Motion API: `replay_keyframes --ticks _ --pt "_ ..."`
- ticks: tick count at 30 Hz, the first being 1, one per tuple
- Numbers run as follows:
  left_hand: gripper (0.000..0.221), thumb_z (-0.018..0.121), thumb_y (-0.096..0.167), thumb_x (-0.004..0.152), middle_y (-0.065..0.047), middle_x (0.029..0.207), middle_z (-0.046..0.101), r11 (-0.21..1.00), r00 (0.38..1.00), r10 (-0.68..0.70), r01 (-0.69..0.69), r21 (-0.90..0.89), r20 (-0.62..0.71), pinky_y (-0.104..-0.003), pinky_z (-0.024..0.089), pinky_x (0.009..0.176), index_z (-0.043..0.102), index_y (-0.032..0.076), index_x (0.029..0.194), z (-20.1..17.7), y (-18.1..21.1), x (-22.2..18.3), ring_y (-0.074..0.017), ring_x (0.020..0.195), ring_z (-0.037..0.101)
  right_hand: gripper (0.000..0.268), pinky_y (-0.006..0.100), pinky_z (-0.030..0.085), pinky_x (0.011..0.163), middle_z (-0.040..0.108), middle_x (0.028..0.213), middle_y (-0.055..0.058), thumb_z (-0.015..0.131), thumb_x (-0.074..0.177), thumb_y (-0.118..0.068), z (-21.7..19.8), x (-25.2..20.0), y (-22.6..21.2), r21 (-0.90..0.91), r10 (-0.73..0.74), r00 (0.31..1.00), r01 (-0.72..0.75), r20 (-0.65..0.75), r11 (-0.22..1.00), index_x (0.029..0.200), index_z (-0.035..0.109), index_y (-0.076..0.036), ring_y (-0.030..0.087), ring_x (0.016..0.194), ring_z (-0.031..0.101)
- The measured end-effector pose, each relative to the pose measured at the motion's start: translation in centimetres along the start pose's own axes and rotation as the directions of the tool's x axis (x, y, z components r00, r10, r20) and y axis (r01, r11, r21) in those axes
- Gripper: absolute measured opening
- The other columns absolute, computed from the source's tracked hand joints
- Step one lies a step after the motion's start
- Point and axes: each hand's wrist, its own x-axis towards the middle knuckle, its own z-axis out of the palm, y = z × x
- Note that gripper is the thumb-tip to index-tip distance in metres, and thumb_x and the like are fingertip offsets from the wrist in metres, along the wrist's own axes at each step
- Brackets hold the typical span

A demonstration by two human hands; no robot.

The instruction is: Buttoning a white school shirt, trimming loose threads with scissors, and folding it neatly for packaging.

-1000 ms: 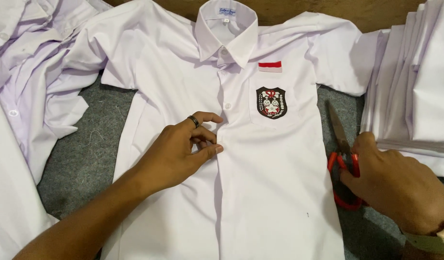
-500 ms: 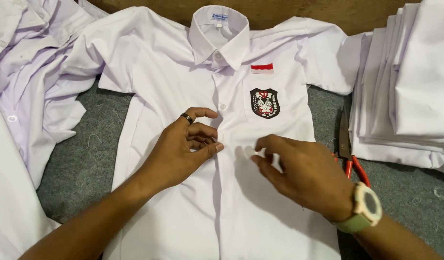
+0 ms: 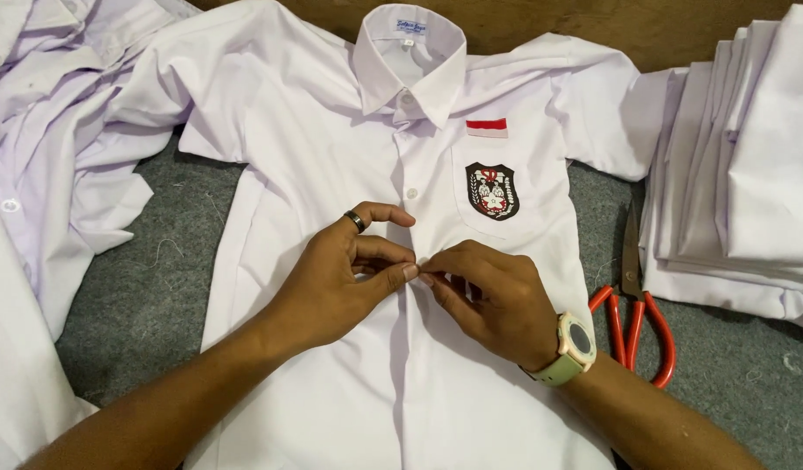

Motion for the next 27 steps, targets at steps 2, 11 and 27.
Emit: replay_keyframes --ticks 2,11,27 --pt "0.01 0.075 0.014 0.087 0.005 0.122 0.071 1.0 1.0 0.005 -0.005 0.023 -0.016 -0.022 0.057 0.075 0.073 0.009 0.096 0.1 0.1 0.0 -0.0091 0.078 0.073 0.01 0.025 0.046 0.052 0.067 0.082 0.004 0.07 0.095 -0.007 0.3 -0.4 0.1 -0.01 0.043 0.999 -0.043 -0.004 0.999 0.105 0.066 -0.005 0.013 0.054 0.055" --pt "0.057 0.056 0.018 0.089 0.001 0.128 0.081 0.955 0.986 0.037 -0.082 0.285 0.16 -0.029 0.05 0.052 0.034 0.022 0.141 0.3 1.6 -1.8 -0.0115 0.028 0.037 0.019 0.023 0.042 0.049 0.058 0.061 -0.004 0.069 0.095 -0.021 0.3 -0.3 0.1 0.155 0.409 0.909 -0.418 0.084 0.895 0.09 0.052 -0.013 0.007 0.05 0.048" --pt "0.033 0.069 0.029 0.093 -0.009 0.104 0.07 0.59 0.912 0.342 -0.397 0.703 0.228 -0.045 0.046 0.094 0.073 0.009 0.119 0.6 -1.7 0.0 -0.0302 0.105 0.064 0.016 0.031 0.05 0.049 0.067 0.056 0.015 0.06 0.093 -0.007 0.2 0.7 2.0 0.109 0.612 0.777 -0.627 0.144 0.771 0.086 0.071 0.002 0.02 0.047 0.061"
